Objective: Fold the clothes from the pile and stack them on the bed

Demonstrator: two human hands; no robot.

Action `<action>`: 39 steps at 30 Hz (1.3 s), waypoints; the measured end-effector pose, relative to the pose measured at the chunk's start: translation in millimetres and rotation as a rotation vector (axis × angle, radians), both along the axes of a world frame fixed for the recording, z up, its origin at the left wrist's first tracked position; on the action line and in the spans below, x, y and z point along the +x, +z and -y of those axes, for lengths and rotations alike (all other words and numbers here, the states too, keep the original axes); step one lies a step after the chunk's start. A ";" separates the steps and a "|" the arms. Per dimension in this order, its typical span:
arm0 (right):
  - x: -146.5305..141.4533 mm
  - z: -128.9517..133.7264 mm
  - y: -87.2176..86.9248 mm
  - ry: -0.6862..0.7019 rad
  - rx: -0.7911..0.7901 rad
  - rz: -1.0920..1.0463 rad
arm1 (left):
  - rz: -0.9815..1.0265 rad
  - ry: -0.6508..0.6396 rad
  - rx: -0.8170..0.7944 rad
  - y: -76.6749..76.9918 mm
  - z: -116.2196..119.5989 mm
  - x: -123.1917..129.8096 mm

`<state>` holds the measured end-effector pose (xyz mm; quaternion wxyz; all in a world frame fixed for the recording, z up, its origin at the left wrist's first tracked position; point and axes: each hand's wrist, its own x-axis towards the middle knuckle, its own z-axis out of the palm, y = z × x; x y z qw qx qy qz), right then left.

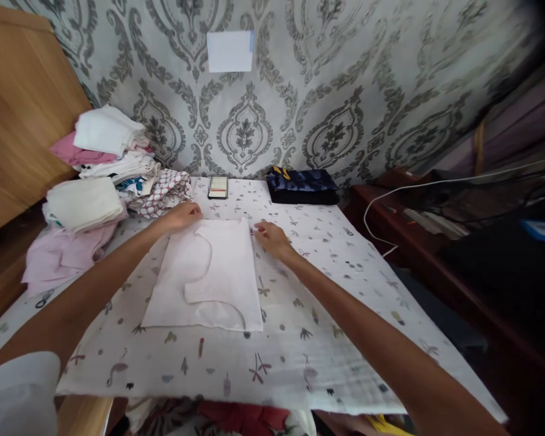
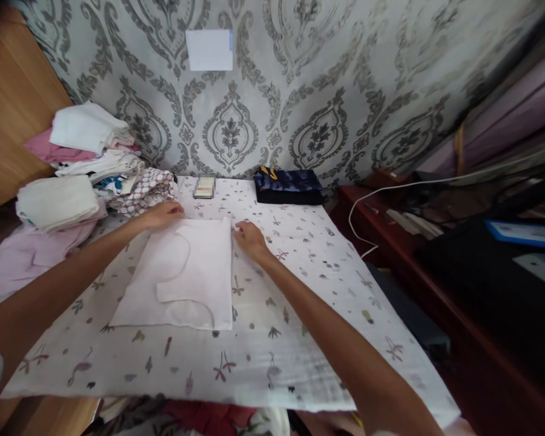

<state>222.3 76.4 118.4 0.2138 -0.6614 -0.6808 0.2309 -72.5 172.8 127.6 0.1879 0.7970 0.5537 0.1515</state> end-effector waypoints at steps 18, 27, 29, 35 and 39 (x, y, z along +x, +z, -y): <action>-29.9 -43.5 5.1 -0.014 0.048 0.125 | -0.249 -0.047 0.104 0.6 24.1 -0.5; -101.0 116.8 9.3 0.716 0.229 0.331 | -0.087 0.003 -0.148 -15.1 28.4 17.7; -108.2 119.0 6.1 0.711 0.190 0.365 | -0.032 0.013 -0.182 -13.5 26.2 19.3; -107.4 103.2 -0.2 0.589 0.116 0.135 | 0.278 0.061 -0.350 -2.0 30.7 14.6; -108.7 104.4 4.9 0.494 0.152 -0.216 | 0.465 0.097 -0.414 3.8 33.6 3.9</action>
